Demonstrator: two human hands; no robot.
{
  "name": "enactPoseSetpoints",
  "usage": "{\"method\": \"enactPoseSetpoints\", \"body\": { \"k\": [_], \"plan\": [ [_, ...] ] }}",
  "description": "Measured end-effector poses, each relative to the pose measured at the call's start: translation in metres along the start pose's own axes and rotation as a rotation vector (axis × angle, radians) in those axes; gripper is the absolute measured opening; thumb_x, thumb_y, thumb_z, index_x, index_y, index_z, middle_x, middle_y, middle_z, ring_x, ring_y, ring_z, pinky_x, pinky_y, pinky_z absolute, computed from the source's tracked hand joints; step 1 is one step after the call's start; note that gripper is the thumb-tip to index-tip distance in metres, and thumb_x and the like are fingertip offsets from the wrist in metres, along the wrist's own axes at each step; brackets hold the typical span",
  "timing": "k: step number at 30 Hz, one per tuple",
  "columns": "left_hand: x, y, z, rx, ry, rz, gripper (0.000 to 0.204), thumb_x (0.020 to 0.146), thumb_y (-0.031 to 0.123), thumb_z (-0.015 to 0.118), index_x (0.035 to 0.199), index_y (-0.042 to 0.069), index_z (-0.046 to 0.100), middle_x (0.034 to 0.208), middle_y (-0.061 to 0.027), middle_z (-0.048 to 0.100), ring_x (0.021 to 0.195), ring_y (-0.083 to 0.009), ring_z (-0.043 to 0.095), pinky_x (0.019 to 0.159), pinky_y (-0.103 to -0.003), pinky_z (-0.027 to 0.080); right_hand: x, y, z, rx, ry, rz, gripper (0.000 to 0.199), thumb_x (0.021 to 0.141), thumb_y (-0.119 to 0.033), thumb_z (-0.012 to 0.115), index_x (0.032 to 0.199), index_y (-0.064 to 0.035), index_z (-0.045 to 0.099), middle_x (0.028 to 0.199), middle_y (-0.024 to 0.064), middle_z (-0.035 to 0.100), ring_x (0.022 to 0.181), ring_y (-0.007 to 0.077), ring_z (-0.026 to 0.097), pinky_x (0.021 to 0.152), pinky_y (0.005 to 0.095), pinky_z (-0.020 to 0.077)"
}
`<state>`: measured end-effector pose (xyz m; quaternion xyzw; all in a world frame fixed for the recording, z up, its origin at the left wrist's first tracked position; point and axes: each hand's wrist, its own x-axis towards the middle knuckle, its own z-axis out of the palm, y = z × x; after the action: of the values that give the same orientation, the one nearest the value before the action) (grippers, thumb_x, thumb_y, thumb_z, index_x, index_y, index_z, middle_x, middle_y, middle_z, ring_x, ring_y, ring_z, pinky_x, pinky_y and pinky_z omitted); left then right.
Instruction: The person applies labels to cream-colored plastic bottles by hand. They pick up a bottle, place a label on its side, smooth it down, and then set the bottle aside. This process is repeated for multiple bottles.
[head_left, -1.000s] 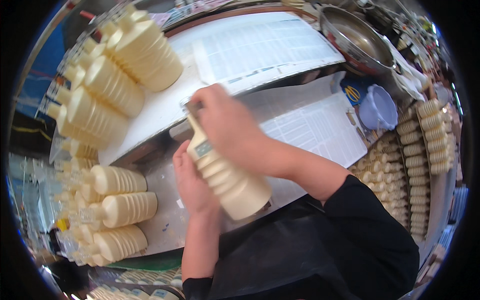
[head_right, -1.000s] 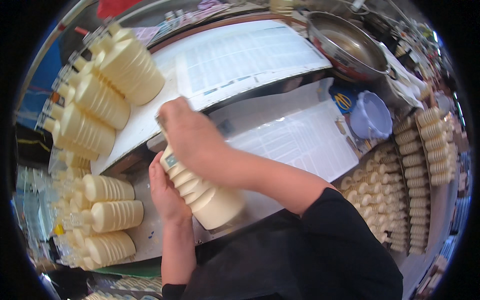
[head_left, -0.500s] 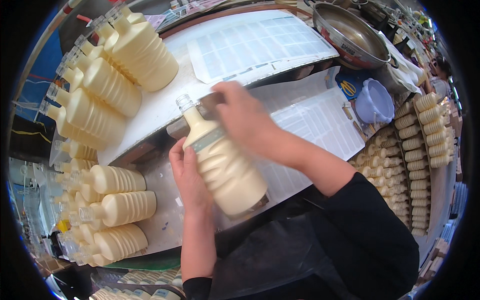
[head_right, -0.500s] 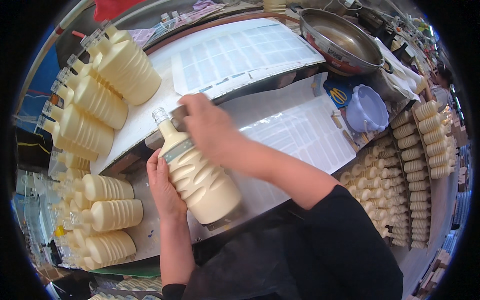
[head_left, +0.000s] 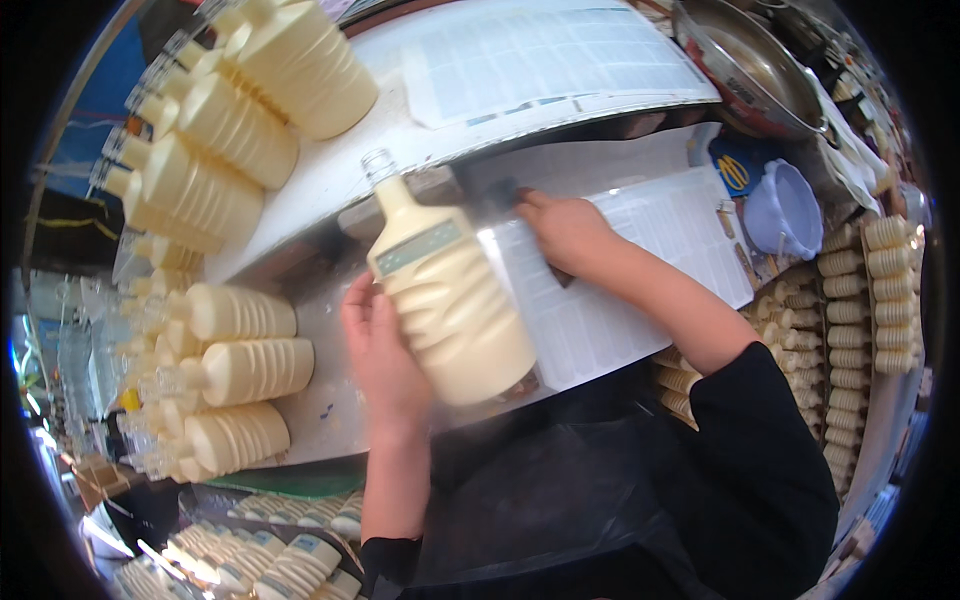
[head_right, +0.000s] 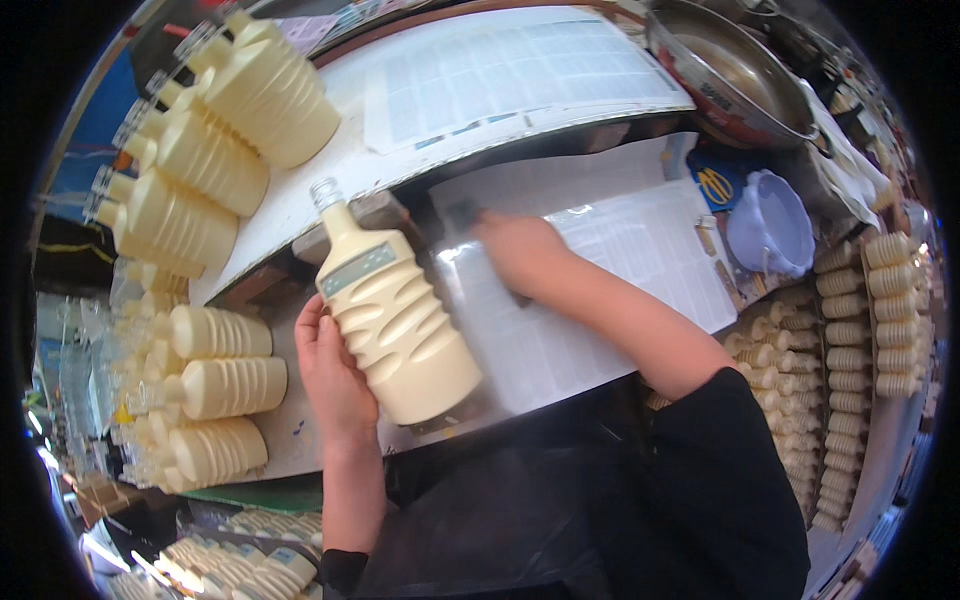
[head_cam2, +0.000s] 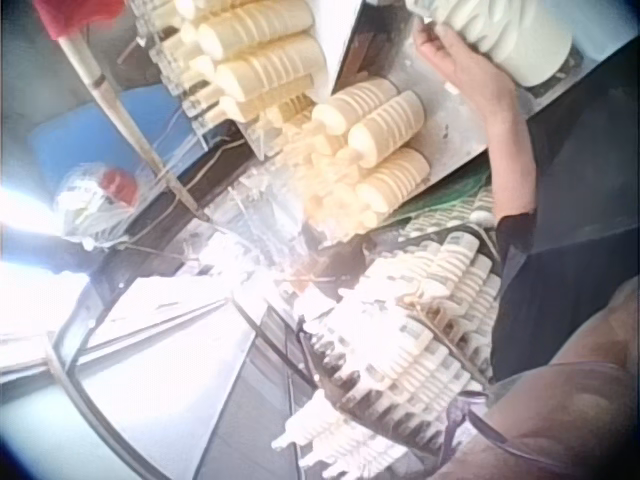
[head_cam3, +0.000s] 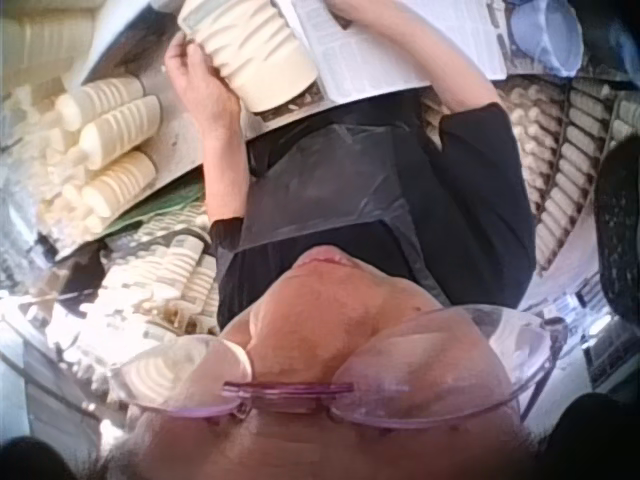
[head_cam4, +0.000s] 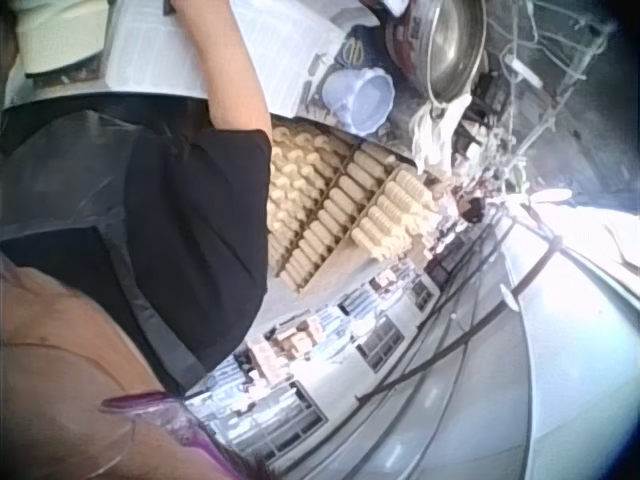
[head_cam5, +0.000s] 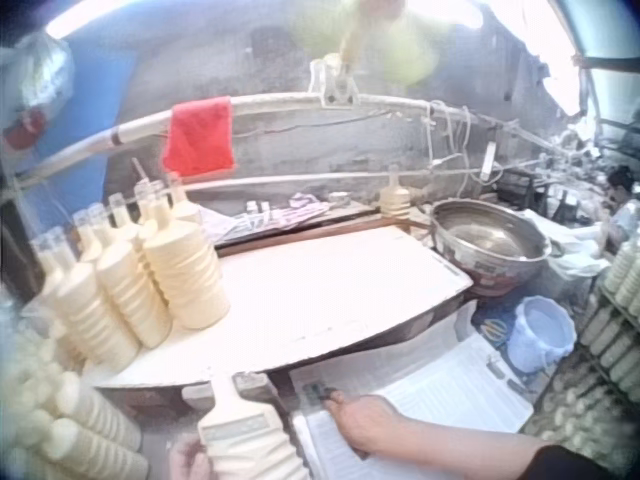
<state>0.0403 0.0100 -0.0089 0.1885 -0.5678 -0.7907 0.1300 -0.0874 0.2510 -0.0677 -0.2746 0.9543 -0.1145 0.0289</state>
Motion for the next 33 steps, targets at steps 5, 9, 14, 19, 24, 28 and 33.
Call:
{"method": "enactPoseSetpoints", "body": {
  "k": [5,9,14,19,24,28,33],
  "plan": [
    [-0.015,0.004,-0.003,0.755,-0.150,0.485,0.078,0.092,0.022,0.062,0.160,0.002,0.030,0.150,-0.0223,0.034,0.135,-0.0366,0.041,0.114,-0.046,0.036,-0.086,-0.016,-0.028,-0.088,-0.143,0.177,0.060,0.085,-0.003,0.055,0.145,0.0031,0.047,0.149,0.0249,0.048,0.091,0.0358,0.072,0.081,0.0459,0.0586],
    [-0.018,0.005,0.009,1.018,-0.153,0.524,0.085,0.088,0.027,0.067,0.160,0.001,0.030,0.150,-0.0261,0.034,0.136,-0.0419,0.040,0.116,-0.047,0.033,-0.134,-0.030,-0.030,-0.169,-0.223,0.265,0.057,0.087,-0.003,0.055,0.144,0.0019,0.048,0.143,0.0240,0.053,0.088,0.0347,0.071,0.077,0.0454,0.0589],
    [-0.017,0.004,0.009,1.016,-0.115,0.481,0.088,0.090,0.034,0.067,0.161,0.000,0.027,0.152,-0.0286,0.033,0.138,-0.0447,0.040,0.116,-0.049,0.033,-0.150,-0.002,-0.021,0.094,0.155,0.084,0.053,0.084,-0.001,0.057,0.138,-0.0005,0.056,0.139,0.0166,0.061,0.088,0.0355,0.070,0.078,0.0437,0.0588],
    [-0.011,-0.001,0.008,0.923,-0.136,0.438,0.093,0.092,0.040,0.066,0.162,0.001,0.020,0.150,-0.0306,0.039,0.138,-0.0452,0.043,0.116,-0.049,0.034,-0.171,-0.008,-0.022,-0.057,-0.069,0.114,0.053,0.085,-0.005,0.055,0.138,0.0004,0.058,0.147,0.0134,0.057,0.088,0.0330,0.071,0.079,0.0421,0.0586],
    [-0.010,-0.003,0.007,0.857,-0.147,0.425,0.094,0.092,0.041,0.066,0.163,0.002,0.019,0.147,-0.0304,0.044,0.135,-0.0451,0.048,0.115,-0.047,0.037,-0.194,-0.019,-0.017,-0.092,0.038,0.076,0.057,0.092,-0.021,0.069,0.141,0.0033,0.053,0.153,0.0172,0.049,0.086,0.0321,0.071,0.076,0.0421,0.0578],
    [-0.010,0.004,0.005,0.866,-0.202,0.400,0.094,0.091,0.040,0.067,0.164,0.005,0.019,0.149,-0.0292,0.045,0.134,-0.0442,0.050,0.113,-0.047,0.039,-0.205,-0.021,-0.024,-0.053,0.003,-0.008,0.047,0.095,-0.023,0.066,0.135,0.0022,0.058,0.145,0.0184,0.055,0.080,0.0294,0.070,0.070,0.0403,0.0571],
    [-0.016,-0.010,-0.006,0.581,-0.206,0.273,0.093,0.090,0.034,0.069,0.161,-0.003,0.021,0.150,-0.0275,0.046,0.135,-0.0378,0.051,0.113,-0.044,0.042,-0.241,-0.013,-0.009,-0.171,0.158,-0.184,0.035,0.094,-0.017,0.068,0.124,-0.0007,0.067,0.128,0.0160,0.067,0.072,0.0281,0.069,0.064,0.0371,0.0568]
  ]
}}
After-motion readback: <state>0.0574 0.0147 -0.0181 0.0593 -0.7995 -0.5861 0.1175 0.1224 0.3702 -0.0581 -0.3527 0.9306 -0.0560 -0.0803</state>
